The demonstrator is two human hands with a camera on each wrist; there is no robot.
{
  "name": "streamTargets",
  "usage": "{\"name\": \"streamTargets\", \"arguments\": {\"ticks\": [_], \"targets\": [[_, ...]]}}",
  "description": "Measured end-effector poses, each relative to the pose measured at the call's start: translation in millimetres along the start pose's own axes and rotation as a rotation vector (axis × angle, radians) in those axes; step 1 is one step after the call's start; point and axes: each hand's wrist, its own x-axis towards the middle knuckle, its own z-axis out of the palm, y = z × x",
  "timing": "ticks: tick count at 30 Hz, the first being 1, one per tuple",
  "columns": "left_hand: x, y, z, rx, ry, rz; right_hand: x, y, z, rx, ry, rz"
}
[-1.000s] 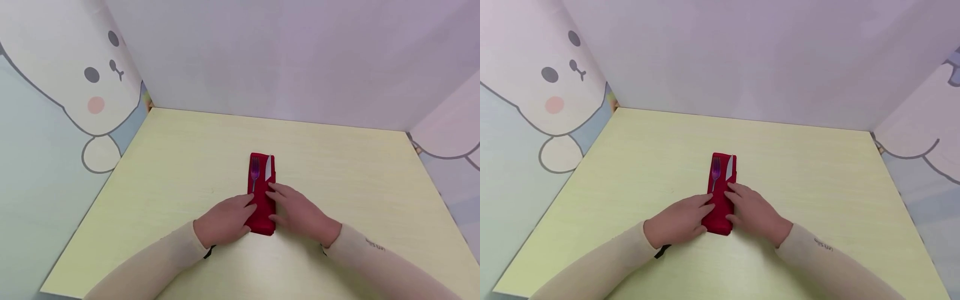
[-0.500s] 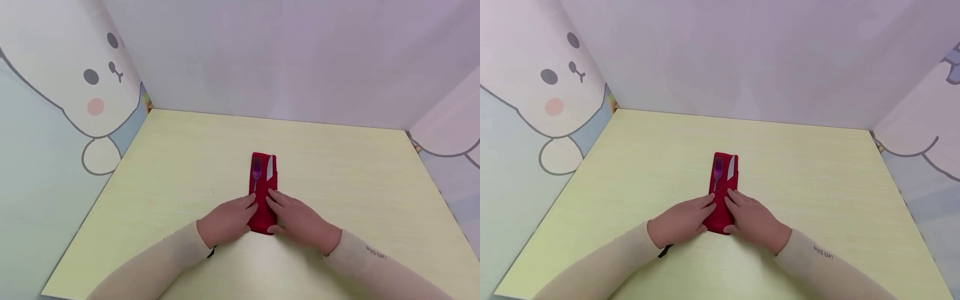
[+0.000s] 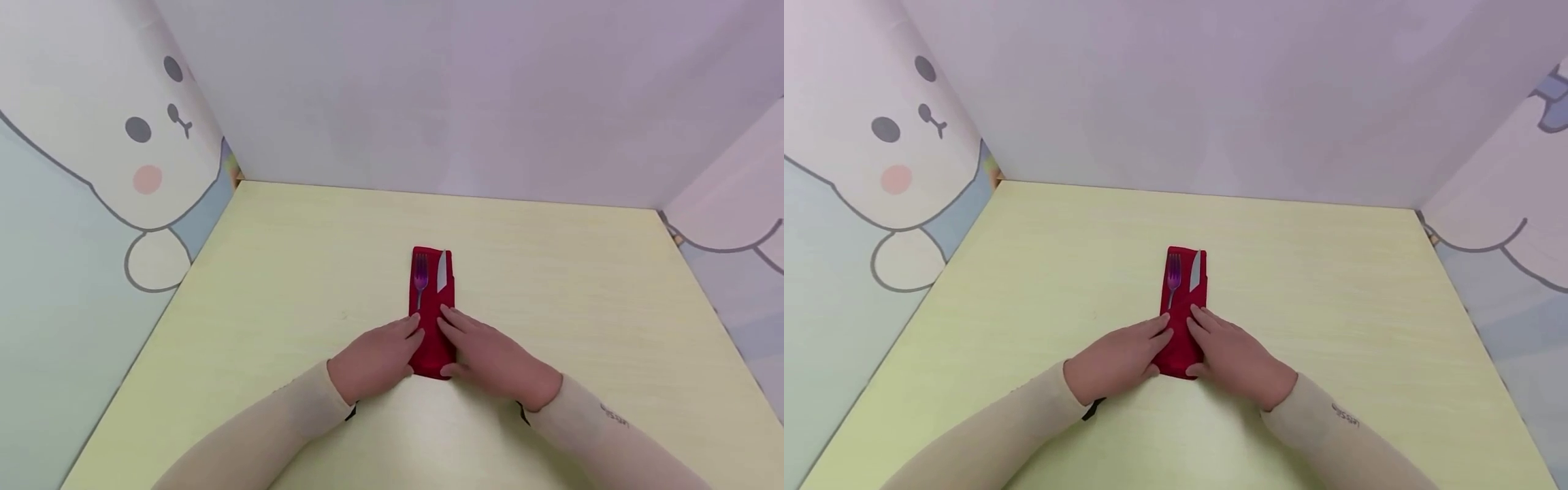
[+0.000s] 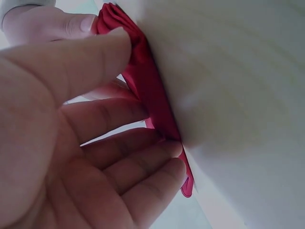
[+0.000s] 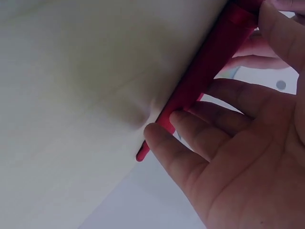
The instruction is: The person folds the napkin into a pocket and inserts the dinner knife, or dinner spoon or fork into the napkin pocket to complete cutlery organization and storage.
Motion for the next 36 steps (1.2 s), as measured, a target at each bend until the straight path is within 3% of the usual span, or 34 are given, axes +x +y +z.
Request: {"name": "streamTargets", "arguments": {"ticks": [6, 17, 30, 36], "targets": [[-3.5, 0.4, 1.0, -0.032, -0.03, -0.023, 4.4, -4.3, -1.0, 0.014, -0.019, 0.017], [-11.0, 6.0, 0.0, -0.031, -0.014, -0.041, 1.5, -13.2, -0.4, 0.056, -0.029, 0.06], [-6.5, 4.9, -1.3, 0.022, 0.048, -0.014, 2.2, -1.9, -1.0, 0.113, -0.023, 0.093], [-4.0, 3.6, -2.2, 0.011, 0.035, -0.021, 4.0, 0.2, -1.9, 0.128, -0.017, 0.103]]}}
